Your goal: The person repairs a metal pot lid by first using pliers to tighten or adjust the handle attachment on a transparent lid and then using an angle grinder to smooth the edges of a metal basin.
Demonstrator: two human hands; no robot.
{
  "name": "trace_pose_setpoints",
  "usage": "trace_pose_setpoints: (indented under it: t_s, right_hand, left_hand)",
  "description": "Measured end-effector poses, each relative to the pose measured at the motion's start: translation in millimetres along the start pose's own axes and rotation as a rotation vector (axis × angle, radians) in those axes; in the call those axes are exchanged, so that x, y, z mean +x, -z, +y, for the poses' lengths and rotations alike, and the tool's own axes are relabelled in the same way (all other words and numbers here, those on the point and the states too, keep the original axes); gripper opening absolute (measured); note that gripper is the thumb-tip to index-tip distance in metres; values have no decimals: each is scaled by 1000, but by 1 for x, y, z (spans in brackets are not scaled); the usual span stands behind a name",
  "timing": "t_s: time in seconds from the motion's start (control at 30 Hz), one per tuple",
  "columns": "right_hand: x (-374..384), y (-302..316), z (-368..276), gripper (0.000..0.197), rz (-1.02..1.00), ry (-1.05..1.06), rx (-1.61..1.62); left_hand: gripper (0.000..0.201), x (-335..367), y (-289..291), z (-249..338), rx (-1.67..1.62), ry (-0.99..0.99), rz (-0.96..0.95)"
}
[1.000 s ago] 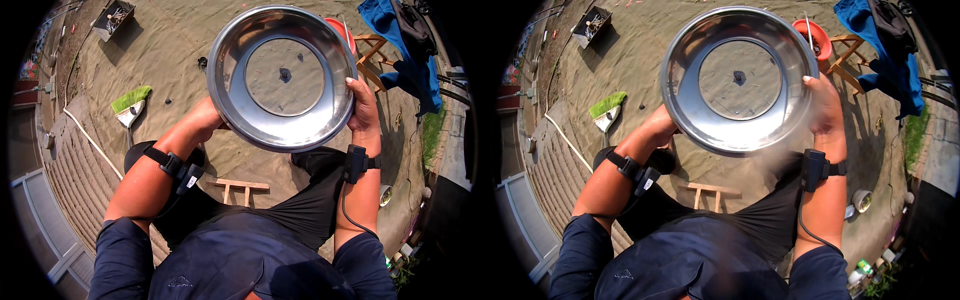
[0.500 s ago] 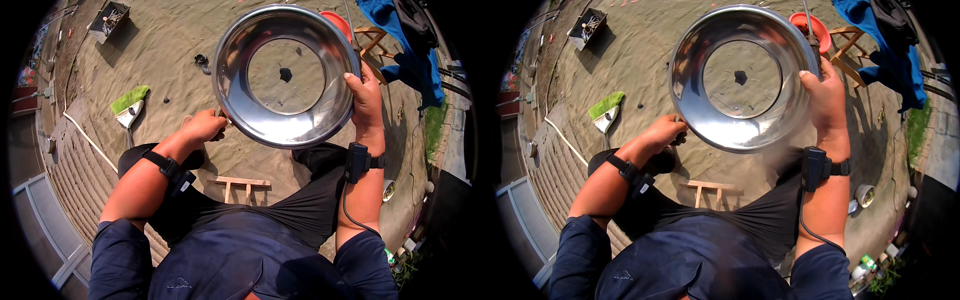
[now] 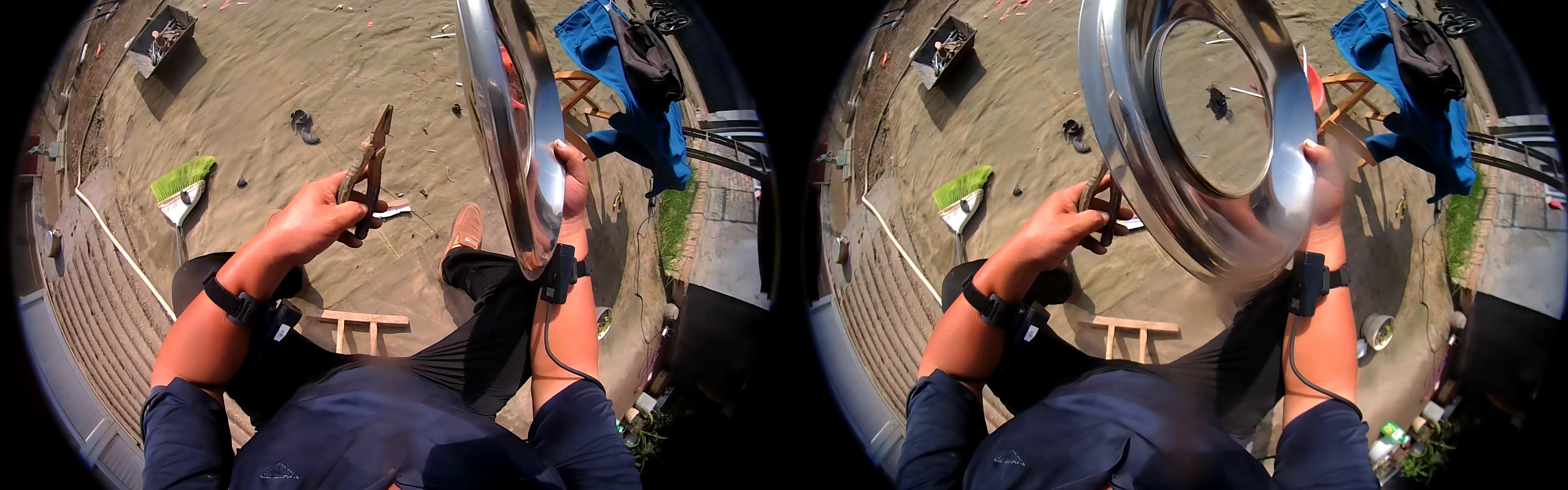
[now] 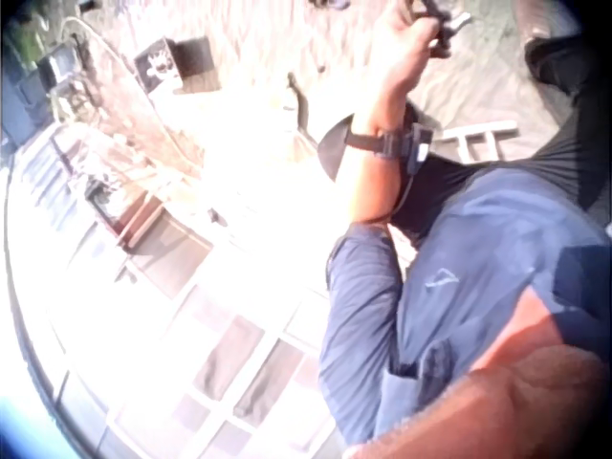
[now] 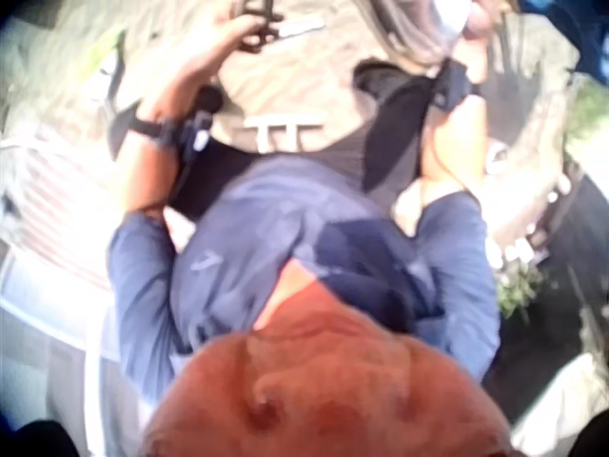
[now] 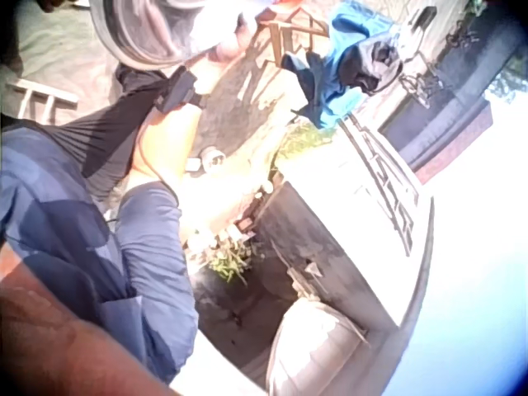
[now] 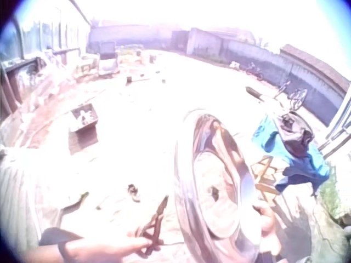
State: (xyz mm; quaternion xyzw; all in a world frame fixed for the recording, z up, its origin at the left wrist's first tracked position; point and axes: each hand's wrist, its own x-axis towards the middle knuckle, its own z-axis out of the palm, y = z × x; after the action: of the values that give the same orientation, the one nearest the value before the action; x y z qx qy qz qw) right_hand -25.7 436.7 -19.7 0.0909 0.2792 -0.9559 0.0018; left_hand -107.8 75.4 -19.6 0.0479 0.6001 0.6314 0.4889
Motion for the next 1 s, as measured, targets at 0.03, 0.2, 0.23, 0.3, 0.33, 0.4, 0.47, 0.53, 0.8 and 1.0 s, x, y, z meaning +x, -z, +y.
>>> trace_pose_setpoints:
  t_s: [0.03, 0.2, 0.23, 0.3, 0.33, 0.4, 0.47, 0.53, 0.8, 1.0]
  right_hand:
    - [5, -20, 9, 25, 131, -7, -102]
    - [1, -31, 16, 38, -139, -26, -191]
    - [1, -33, 16, 39, -208, -44, -225]
    - [16, -10, 9, 38, -416, -147, -233]
    - [27, -6, 11, 38, -525, -204, -222]
    - [36, 1, 12, 39, -652, -279, -190]
    - [36, -1, 16, 46, -678, -295, -157]
    - [36, -1, 19, 58, -684, -279, -135]
    - [37, -6, -20, 33, -459, -507, -518]
    - [21, 5, 6, 31, -88, -181, -215]
  left_hand:
    - [39, -5, -2, 5, 15, -14, -2]
    - [56, 0, -15, 8, 125, -115, -113]
    - [59, 2, -19, 8, 119, -169, -139]
    - [65, 5, -29, 9, 118, -290, -164]
    - [68, 2, -31, 11, 127, -352, -149]
    - [68, -5, -31, 16, 175, -432, -128]
    - [68, -12, -25, 20, 237, -449, -127]
    - [68, -18, -21, 22, 251, -399, -131]
    - [69, -23, -12, 22, 460, -597, 16]
    - [73, -15, -15, 18, 767, -767, 294]
